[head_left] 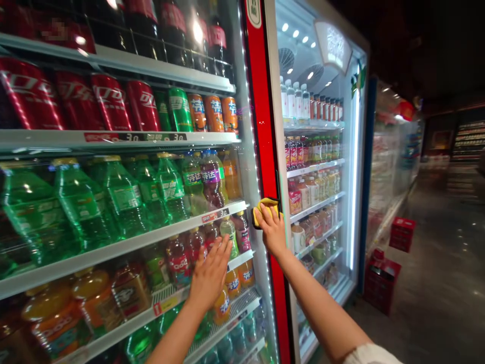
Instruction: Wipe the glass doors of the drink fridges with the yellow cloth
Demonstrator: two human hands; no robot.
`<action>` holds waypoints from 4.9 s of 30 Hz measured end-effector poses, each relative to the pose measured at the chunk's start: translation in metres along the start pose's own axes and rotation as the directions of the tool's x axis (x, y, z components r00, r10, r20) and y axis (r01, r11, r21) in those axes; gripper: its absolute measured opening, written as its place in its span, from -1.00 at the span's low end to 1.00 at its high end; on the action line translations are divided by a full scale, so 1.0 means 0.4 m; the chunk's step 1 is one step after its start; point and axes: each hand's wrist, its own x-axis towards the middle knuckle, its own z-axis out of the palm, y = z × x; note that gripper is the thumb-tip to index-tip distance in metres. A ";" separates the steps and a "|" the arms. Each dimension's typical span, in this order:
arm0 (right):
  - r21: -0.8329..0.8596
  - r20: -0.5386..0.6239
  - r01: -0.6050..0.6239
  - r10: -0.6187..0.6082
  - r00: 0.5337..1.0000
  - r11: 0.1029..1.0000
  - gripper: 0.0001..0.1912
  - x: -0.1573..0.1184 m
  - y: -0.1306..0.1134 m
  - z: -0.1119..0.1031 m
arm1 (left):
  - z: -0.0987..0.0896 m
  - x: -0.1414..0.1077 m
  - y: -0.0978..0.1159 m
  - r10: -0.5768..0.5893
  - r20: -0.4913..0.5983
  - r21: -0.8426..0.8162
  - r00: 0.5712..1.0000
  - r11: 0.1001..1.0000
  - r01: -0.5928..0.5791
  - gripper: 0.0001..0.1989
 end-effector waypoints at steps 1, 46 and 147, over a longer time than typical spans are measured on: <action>0.021 -0.004 -0.045 0.045 0.999 0.999 -0.24 -0.025 0.009 0.009 | 0.006 0.003 0.007 0.005 -0.002 0.009 1.000 1.000 -0.005 -0.33; 0.062 -0.039 0.231 -0.229 0.973 0.971 -0.47 0.061 -0.038 -0.016 | -0.105 0.029 -0.038 -0.065 -0.071 0.135 0.995 0.988 0.074 -0.42; 0.697 -0.159 0.153 -0.057 0.986 0.700 -0.62 0.068 -0.506 -0.152 | -0.289 -0.133 -0.323 -0.053 -0.179 0.373 0.982 0.920 0.117 -0.47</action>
